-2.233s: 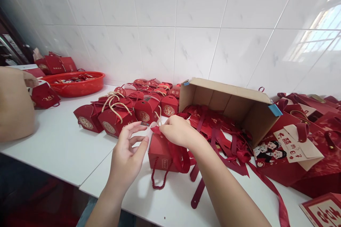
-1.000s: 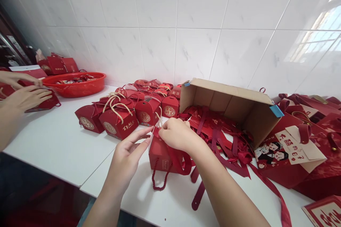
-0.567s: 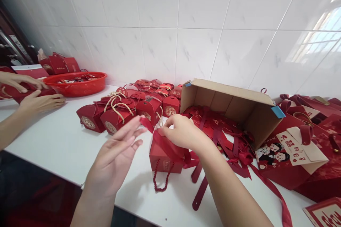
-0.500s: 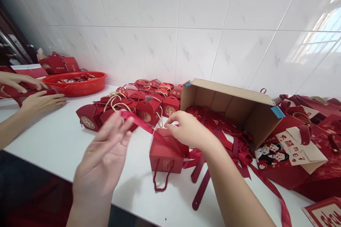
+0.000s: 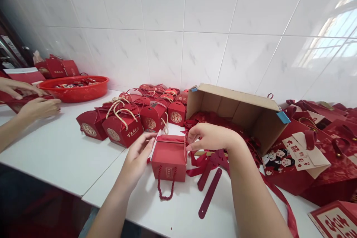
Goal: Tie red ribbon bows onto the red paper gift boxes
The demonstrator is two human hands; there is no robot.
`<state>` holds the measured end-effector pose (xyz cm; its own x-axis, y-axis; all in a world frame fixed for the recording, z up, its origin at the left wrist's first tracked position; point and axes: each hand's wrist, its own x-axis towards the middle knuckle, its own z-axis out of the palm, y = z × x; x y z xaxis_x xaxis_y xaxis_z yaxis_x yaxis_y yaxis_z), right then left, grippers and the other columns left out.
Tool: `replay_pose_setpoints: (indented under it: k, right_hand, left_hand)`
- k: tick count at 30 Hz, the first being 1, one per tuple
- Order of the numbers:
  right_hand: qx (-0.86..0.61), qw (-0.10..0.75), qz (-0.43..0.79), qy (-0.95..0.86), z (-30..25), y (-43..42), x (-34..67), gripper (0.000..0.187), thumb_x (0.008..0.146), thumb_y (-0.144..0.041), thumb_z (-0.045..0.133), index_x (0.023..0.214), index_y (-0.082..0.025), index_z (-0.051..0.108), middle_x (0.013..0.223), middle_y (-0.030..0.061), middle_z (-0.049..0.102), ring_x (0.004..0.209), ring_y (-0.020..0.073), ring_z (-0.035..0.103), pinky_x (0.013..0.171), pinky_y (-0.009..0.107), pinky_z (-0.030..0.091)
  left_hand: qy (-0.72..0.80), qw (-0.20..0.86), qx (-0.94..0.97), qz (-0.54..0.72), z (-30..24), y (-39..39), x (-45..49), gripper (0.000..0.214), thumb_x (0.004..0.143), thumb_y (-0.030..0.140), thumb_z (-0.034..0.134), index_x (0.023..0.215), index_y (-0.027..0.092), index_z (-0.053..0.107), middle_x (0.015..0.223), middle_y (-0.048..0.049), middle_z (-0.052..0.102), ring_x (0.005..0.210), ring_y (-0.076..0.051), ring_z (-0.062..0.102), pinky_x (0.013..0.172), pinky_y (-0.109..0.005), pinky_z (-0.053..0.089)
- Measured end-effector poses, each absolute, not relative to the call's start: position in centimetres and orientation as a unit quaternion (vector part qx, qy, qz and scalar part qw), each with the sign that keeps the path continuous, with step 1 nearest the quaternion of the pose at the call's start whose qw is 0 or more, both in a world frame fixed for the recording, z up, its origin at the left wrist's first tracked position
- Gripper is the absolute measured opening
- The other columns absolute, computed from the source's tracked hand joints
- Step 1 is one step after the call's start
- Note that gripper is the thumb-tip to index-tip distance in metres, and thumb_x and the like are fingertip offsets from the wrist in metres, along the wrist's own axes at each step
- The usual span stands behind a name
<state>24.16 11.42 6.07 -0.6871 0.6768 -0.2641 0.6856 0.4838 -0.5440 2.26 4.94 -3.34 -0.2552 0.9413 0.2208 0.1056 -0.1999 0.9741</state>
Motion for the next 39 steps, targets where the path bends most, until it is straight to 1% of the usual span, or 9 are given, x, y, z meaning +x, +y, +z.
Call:
replay_pose_setpoints:
  k: [6, 10, 13, 15, 21, 26, 30, 35, 39]
  right_hand:
    - [0.366, -0.016, -0.372, 0.853, 4.8, 12.4, 23.6, 0.018, 0.076, -0.031, 0.062, 0.069, -0.017, 0.052, 0.069, -0.0015, 0.059, 0.066, 0.0128, 0.056, 0.060, 0.024, 0.041]
    - [0.361, -0.070, -0.435, 0.822, 4.2, 12.7, 23.7, 0.015, 0.072, -0.017, 0.057, 0.067, -0.018, 0.043, 0.063, -0.0057, 0.048, 0.060, 0.0092, 0.051, 0.056, 0.021, 0.039]
    - [0.351, -0.084, -0.485, 0.797, 4.4, 12.6, 23.9, 0.016, 0.074, -0.023, 0.063, 0.081, -0.018, 0.050, 0.069, -0.0031, 0.058, 0.063, 0.0113, 0.056, 0.056, 0.021, 0.040]
    - [0.351, -0.072, -0.491, 0.794, 4.7, 12.4, 24.0, 0.026, 0.075, -0.035, 0.067, 0.090, -0.017, 0.056, 0.074, 0.0010, 0.064, 0.065, 0.0128, 0.059, 0.056, 0.022, 0.041]
    - [0.377, -0.073, -0.478, 0.790, 5.1, 12.3, 24.2, 0.038, 0.075, -0.052, 0.067, 0.079, -0.014, 0.063, 0.062, -0.0008, 0.056, 0.055, 0.0108, 0.054, 0.052, 0.022, 0.040]
    - [0.378, -0.069, -0.474, 0.792, 5.3, 12.3, 24.3, 0.040, 0.069, -0.051, 0.072, 0.082, -0.014, 0.065, 0.055, -0.0043, 0.051, 0.047, 0.0085, 0.047, 0.047, 0.022, 0.035]
    - [0.367, -0.075, -0.443, 0.814, 5.7, 11.7, 24.3, 0.041, 0.063, -0.040, 0.079, 0.090, -0.018, 0.059, 0.050, -0.0111, 0.031, 0.050, 0.0098, 0.048, 0.049, 0.021, 0.035]
    - [0.355, -0.081, -0.405, 0.839, 5.6, 11.3, 24.2, 0.024, 0.072, -0.032, 0.069, 0.082, -0.020, 0.050, 0.054, -0.0094, 0.040, 0.049, 0.0070, 0.041, 0.048, 0.020, 0.033]
    - [0.375, -0.078, -0.405, 0.830, 5.6, 11.3, 24.2, 0.017, 0.077, -0.034, 0.062, 0.084, -0.019, 0.055, 0.059, -0.0063, 0.047, 0.053, 0.0091, 0.049, 0.050, 0.020, 0.036]
  left_hand:
    - [0.508, 0.426, 0.465, 0.587, -2.8, 4.7, 1.9, 0.027, 0.078, 0.046, 0.061, 0.074, 0.020, 0.054, 0.069, 0.0032, 0.052, 0.061, -0.011, 0.046, 0.057, -0.021, 0.036]
    - [0.512, 0.464, 0.458, 0.560, -2.9, 4.7, 1.1, 0.036, 0.076, 0.053, 0.061, 0.071, 0.018, 0.055, 0.057, 0.0059, 0.041, 0.048, -0.008, 0.031, 0.046, -0.021, 0.022]
    - [0.515, 0.489, 0.433, 0.555, -3.2, 4.8, 0.8, 0.040, 0.076, 0.058, 0.061, 0.077, 0.018, 0.058, 0.058, 0.0061, 0.041, 0.048, -0.007, 0.031, 0.046, -0.020, 0.021]
    - [0.508, 0.499, 0.422, 0.561, -3.3, 4.8, 0.7, 0.039, 0.076, 0.057, 0.062, 0.079, 0.018, 0.059, 0.060, 0.0053, 0.045, 0.050, -0.007, 0.035, 0.047, -0.020, 0.024]
    - [0.505, 0.490, 0.408, 0.581, -3.7, 5.0, 0.8, 0.037, 0.073, 0.052, 0.068, 0.070, 0.018, 0.054, 0.058, 0.0056, 0.046, 0.048, -0.006, 0.035, 0.046, -0.019, 0.024]
    - [0.504, 0.483, 0.404, 0.591, -3.8, 5.2, 0.9, 0.036, 0.072, 0.050, 0.069, 0.069, 0.018, 0.054, 0.058, 0.0059, 0.044, 0.048, -0.006, 0.033, 0.045, -0.019, 0.023]
    - [0.506, 0.472, 0.392, 0.606, -3.5, 5.0, 1.0, 0.034, 0.070, 0.048, 0.071, 0.069, 0.018, 0.055, 0.058, 0.0068, 0.041, 0.049, -0.006, 0.029, 0.044, -0.018, 0.021]
    - [0.509, 0.466, 0.387, 0.612, -3.3, 4.8, 1.0, 0.033, 0.068, 0.047, 0.072, 0.068, 0.018, 0.056, 0.057, 0.0068, 0.040, 0.048, -0.006, 0.028, 0.043, -0.018, 0.020]
    - [0.506, 0.462, 0.388, 0.616, -3.2, 4.9, 1.0, 0.032, 0.067, 0.045, 0.073, 0.067, 0.017, 0.057, 0.056, 0.0067, 0.039, 0.047, -0.006, 0.028, 0.043, -0.017, 0.020]
